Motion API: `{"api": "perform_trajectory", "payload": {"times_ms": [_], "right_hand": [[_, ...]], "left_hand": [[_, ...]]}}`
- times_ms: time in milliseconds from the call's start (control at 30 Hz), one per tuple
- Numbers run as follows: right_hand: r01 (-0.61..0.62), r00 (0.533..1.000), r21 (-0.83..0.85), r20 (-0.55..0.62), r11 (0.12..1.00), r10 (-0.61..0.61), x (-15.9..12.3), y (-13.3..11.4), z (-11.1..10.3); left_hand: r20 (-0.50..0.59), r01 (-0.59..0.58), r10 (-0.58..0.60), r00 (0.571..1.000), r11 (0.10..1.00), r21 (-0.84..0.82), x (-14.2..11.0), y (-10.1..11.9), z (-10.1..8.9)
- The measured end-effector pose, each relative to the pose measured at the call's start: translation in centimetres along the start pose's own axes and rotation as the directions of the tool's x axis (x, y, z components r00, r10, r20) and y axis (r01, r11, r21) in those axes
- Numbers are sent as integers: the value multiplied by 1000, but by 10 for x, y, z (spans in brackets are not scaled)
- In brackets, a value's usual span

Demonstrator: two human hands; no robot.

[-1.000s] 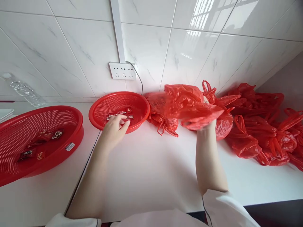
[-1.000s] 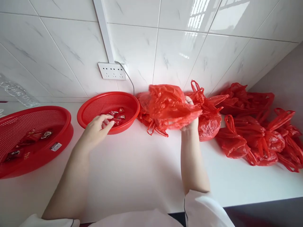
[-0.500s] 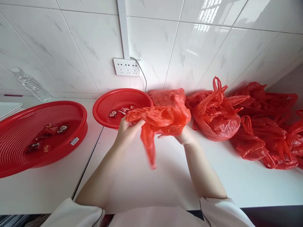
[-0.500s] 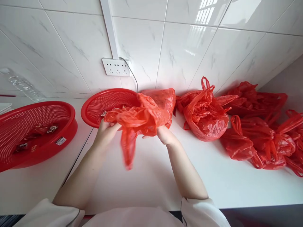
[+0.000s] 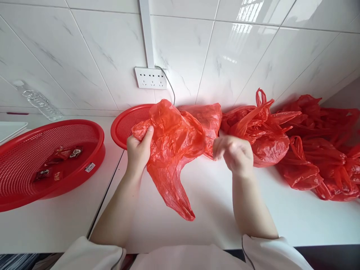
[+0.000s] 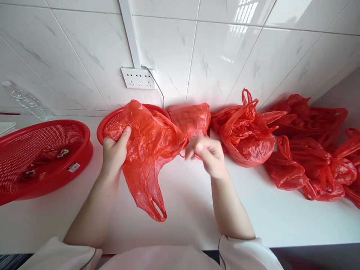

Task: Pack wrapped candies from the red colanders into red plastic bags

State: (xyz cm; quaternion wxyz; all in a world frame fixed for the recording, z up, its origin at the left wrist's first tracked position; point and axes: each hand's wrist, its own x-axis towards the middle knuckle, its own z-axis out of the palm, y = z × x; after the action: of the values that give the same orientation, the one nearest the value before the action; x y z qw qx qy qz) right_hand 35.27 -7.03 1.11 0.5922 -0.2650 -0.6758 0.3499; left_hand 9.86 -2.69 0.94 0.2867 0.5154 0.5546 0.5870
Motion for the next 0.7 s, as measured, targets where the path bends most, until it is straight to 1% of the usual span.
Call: {"api": "perform_trajectory", "payload": {"times_ms": [33, 67, 100, 133, 167, 200, 233, 267, 300, 367, 433, 467, 500, 533, 567, 600, 633, 667, 700], "right_hand": [[-6, 974, -49, 225, 999, 17, -4, -11, 3], [3, 914, -123, 403, 992, 47, -7, -19, 8], [35, 860, -222, 504, 974, 84, -9, -26, 14], [82, 836, -339, 535, 937, 120, -12, -29, 21], [128, 841, -453, 521, 882, 146, -13, -30, 28], [162, 859, -550, 488, 819, 158, -15, -27, 35], [174, 877, -629, 448, 758, 171, -16, -23, 41], [162, 892, -700, 405, 695, 200, -16, -17, 47], [132, 903, -766, 355, 629, 242, -17, -11, 51], [32, 912, -880, 219, 473, 346, -18, -1, 57], [-92, 894, -940, 67, 328, 442, -18, 5, 60], [-149, 878, -944, 10, 293, 479, -18, 6, 60], [-206, 859, -931, -25, 301, 511, -17, 7, 59], [-268, 845, -895, -41, 356, 533, -16, 7, 59], [-338, 840, -826, -48, 452, 541, -14, 7, 57], [-408, 841, -714, -51, 569, 538, -13, 8, 55], [-464, 848, -563, -58, 684, 527, -11, 10, 53], [-493, 856, -395, -64, 775, 512, -9, 13, 51], [-490, 870, -244, -76, 837, 487, -8, 17, 48]], "left_hand": [[11, 38, -38, 999, 999, -39, 1, -1, 0], [34, 82, -79, 996, 993, -90, 1, -1, 0], [69, 127, -118, 991, 981, -148, 1, -2, 1], [114, 172, -151, 982, 965, -199, 1, -2, 2], [153, 209, -176, 972, 949, -237, 1, -3, 4], [181, 232, -190, 965, 939, -253, 1, -3, 5], [193, 235, -190, 963, 940, -248, 0, -3, 7], [185, 213, -173, 967, 951, -224, -1, -4, 9], [164, 169, -139, 977, 969, -181, -2, -4, 11], [130, 49, -41, 991, 997, -52, -5, -4, 14], [140, -66, 53, 989, 994, 84, -8, -3, 15], [154, -109, 87, 984, 983, 144, -9, -3, 16], [168, -142, 109, 980, 970, 200, -10, -3, 16], [180, -161, 118, 977, 955, 250, -10, -4, 16], [189, -167, 114, 975, 940, 296, -11, -4, 16], [196, -162, 99, 976, 927, 339, -11, -5, 16], [206, -154, 80, 975, 915, 374, -11, -5, 16], [221, -146, 60, 973, 905, 399, -11, -6, 16], [244, -137, 35, 969, 899, 415, -10, -6, 16]]}}
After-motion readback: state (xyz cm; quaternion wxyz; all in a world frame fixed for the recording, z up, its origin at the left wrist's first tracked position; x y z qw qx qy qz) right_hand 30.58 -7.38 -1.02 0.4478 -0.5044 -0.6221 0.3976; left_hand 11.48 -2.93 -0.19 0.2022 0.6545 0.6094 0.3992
